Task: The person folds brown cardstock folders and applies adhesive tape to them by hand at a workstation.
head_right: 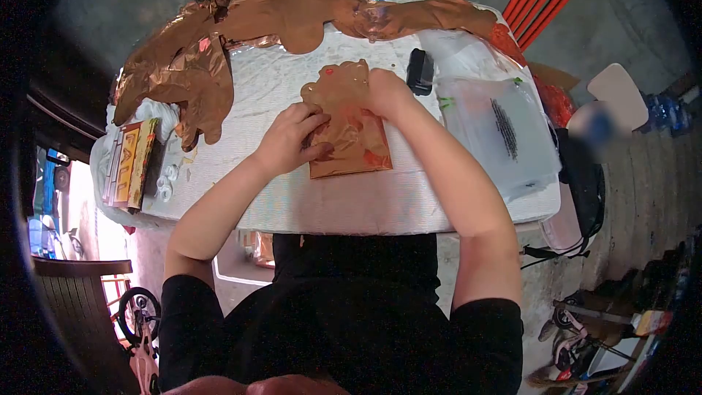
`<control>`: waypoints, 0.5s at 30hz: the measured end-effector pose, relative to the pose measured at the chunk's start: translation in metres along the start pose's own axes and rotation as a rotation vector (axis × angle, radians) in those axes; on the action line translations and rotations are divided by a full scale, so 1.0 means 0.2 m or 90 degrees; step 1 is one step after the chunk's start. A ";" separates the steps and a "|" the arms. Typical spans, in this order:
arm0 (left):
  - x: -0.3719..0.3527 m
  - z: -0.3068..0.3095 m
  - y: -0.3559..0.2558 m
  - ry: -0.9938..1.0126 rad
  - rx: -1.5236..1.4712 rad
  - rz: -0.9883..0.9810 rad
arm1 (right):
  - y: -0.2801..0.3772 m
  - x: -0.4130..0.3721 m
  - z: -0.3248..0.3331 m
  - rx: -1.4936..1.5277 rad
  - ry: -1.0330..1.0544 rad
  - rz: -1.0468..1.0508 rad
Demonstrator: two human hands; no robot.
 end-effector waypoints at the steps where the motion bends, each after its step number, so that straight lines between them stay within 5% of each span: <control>1: 0.00 0.00 0.00 -0.003 -0.004 0.000 | -0.02 0.06 0.01 -0.001 -0.001 0.002; 3: 0.00 0.01 0.00 -0.003 -0.003 0.001 | -0.15 0.13 -0.10 0.199 0.235 -0.180; 15: 0.00 0.01 0.02 -0.005 -0.044 0.010 | -0.21 0.17 -0.16 0.494 0.421 -0.211</control>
Point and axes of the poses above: each hand's wrist, its own x-axis towards the middle knuckle, its own z-axis out of the back of the hand, y = z × x, the point moved 7 cm from there along x, towards the middle knuckle, and after that the axes turned 7 degrees about y, right-handed, at the moved point
